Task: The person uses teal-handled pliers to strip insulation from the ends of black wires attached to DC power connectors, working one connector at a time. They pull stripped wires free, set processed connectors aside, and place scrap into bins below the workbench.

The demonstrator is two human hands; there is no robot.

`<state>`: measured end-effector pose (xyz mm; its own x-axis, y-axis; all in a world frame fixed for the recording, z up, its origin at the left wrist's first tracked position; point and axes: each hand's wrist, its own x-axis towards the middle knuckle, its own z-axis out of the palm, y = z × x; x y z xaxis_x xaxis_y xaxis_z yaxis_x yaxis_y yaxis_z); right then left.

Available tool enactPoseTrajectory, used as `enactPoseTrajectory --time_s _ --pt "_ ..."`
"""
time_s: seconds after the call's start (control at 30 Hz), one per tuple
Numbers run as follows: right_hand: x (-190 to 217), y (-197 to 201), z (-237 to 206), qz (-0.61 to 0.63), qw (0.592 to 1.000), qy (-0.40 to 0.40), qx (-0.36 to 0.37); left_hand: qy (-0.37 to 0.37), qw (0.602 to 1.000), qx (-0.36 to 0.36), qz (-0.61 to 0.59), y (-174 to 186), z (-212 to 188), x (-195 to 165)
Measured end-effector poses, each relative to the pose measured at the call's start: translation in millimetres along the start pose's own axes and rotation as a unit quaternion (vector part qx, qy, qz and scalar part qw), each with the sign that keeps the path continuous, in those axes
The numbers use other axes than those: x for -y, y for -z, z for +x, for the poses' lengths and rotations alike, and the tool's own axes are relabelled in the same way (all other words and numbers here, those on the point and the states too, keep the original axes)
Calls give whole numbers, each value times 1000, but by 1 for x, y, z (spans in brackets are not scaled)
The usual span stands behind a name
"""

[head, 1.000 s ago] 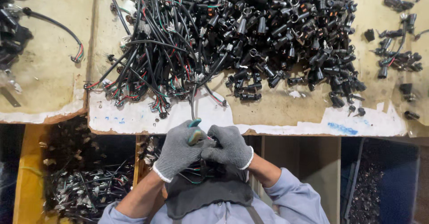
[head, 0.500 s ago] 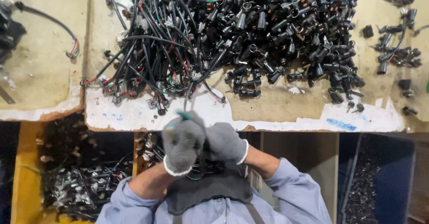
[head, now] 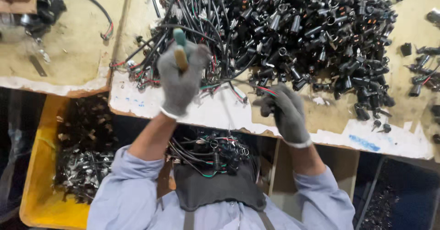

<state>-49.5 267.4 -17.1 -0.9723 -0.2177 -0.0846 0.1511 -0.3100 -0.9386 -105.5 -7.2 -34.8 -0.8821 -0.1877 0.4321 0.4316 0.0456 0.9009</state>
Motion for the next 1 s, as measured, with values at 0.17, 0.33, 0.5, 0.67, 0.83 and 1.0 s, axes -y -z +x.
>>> enactPoseTrajectory --time_s 0.17,0.33,0.5,0.67,0.83,1.0 --pt "4 -28 -28 -541 739 240 321 123 973 -35 191 58 21 -15" --pt "-31 -70 -32 -613 630 259 400 -136 917 43 372 80 29 -57" --pt "-32 -70 -41 -532 701 225 419 -8 816 260 516 37 -31 -6" --pt "-22 -14 -7 -616 744 178 189 -1 792 272 547 21 -86 48" --pt "-31 43 21 -745 651 142 -15 104 913 241 313 25 -103 45" --pt "-56 60 19 -737 648 191 -36 105 878 260 388 16 -102 53"
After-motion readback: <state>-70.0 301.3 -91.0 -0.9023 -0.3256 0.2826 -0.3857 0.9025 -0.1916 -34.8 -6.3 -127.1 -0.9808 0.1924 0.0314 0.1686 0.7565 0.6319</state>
